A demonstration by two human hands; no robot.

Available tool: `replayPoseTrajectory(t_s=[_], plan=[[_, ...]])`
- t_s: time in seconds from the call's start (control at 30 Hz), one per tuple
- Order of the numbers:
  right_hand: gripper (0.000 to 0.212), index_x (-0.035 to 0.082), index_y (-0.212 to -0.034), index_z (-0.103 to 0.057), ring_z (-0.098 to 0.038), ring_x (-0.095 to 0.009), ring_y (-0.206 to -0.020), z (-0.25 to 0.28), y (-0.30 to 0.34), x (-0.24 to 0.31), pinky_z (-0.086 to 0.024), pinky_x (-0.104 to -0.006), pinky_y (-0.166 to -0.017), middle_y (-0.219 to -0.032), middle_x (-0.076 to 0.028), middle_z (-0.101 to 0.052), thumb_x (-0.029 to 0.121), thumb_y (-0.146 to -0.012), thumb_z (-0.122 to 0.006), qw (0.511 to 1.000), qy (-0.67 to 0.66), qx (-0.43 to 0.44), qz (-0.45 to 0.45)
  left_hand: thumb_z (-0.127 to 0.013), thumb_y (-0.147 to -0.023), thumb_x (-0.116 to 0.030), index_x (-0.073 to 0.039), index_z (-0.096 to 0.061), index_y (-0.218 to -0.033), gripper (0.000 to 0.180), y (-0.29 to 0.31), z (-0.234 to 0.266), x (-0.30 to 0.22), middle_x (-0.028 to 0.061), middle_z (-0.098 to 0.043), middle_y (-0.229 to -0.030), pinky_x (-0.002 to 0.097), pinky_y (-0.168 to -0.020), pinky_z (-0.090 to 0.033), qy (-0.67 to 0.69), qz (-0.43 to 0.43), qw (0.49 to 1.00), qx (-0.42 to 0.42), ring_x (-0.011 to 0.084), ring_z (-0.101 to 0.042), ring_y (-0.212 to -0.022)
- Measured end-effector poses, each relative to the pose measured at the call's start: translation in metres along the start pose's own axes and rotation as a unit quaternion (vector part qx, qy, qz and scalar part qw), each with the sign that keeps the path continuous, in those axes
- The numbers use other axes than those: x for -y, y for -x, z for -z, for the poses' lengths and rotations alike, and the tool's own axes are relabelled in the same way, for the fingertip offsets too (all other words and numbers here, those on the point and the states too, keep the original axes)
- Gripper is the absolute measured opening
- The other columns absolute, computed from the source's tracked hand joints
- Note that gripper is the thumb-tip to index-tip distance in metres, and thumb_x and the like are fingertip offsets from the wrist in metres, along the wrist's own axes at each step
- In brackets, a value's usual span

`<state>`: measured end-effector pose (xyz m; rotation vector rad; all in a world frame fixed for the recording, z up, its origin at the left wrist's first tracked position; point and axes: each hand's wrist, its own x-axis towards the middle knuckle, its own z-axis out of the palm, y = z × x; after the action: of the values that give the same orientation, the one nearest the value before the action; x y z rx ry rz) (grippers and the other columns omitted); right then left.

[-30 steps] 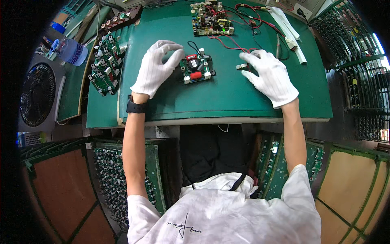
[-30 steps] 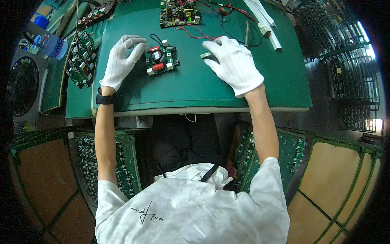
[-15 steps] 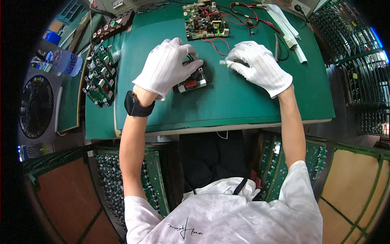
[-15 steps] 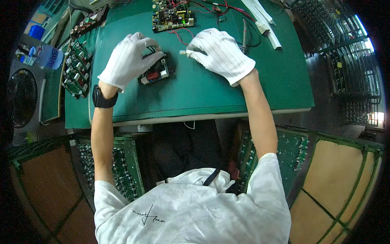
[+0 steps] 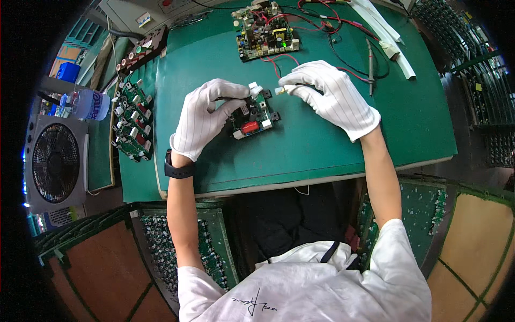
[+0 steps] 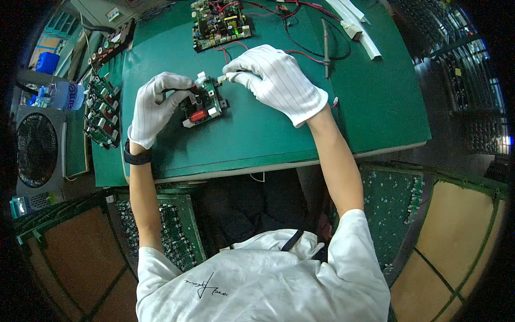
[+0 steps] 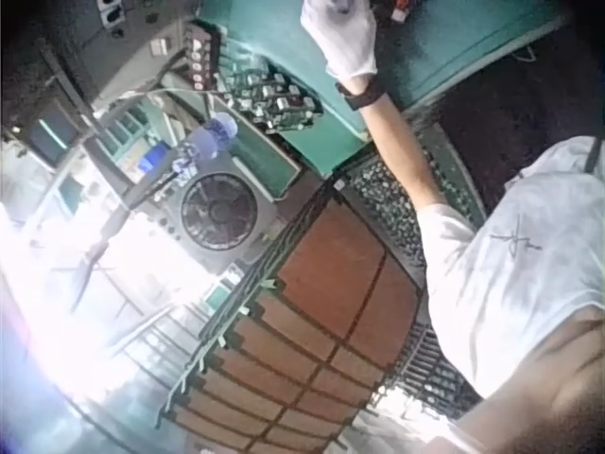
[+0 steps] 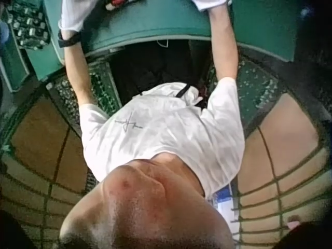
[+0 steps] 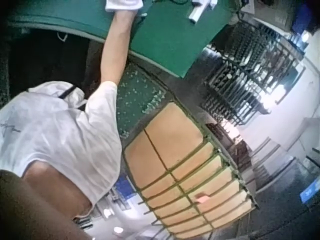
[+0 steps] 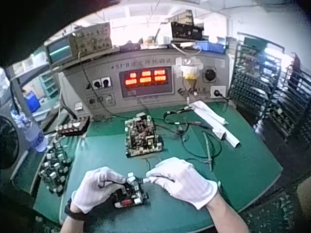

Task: The person assembles electronic components onto a printed circuit board, then tests the assembled components. The assembly is performed with a soldering iron to connect wires and components to the board.

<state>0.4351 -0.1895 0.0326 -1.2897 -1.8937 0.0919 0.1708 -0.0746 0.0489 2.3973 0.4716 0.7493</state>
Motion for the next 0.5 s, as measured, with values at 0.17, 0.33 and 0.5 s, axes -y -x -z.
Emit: replayPoseTrajectory(t_s=[0.17,0.33,0.5], plan=[[0.019,0.005,-0.112,-0.075,-0.072,-0.026,-0.099,0.001,-0.001,0.005,-0.057,-0.034,-0.085,-0.105,-0.012,-0.074,0.01,-0.094,-0.07,0.996,-0.045,0.032,-0.071,-0.077,-0.086,-0.001,-0.003,-0.068,-0.098,0.015,0.003,-0.003,0.008,0.0075,-0.076,-0.098,0.0324,-0.082,-0.056,0.017,0.0,1.0,-0.026,0.0216,-0.073,-0.089],[0.019,0.006,-0.112,-0.076,-0.071,-0.028,-0.096,-0.001,-0.002,0.004,-0.056,-0.0358,-0.085,-0.105,-0.012,-0.075,0.014,-0.095,-0.07,0.995,-0.054,0.021,-0.077,-0.082,-0.084,-0.007,0.0,-0.068,-0.099,0.022,0.004,-0.017,-0.003,0.0073,-0.075,-0.096,0.0297,-0.08,-0.055,0.156,0.149,0.974,-0.067,0.0143,-0.07,-0.088],[0.02,0.007,-0.11,-0.077,-0.07,-0.031,-0.095,-0.003,0.0,0.001,-0.056,-0.0389,-0.085,-0.102,-0.013,-0.075,0.018,-0.094,-0.071,0.995,-0.072,-0.005,-0.07,-0.084,-0.084,-0.018,0.0,-0.071,-0.108,0.033,-0.007,-0.022,-0.03,0.0094,-0.074,-0.092,0.0305,-0.076,-0.055,0.144,0.218,0.954,-0.146,0.0169,-0.07,-0.083]])
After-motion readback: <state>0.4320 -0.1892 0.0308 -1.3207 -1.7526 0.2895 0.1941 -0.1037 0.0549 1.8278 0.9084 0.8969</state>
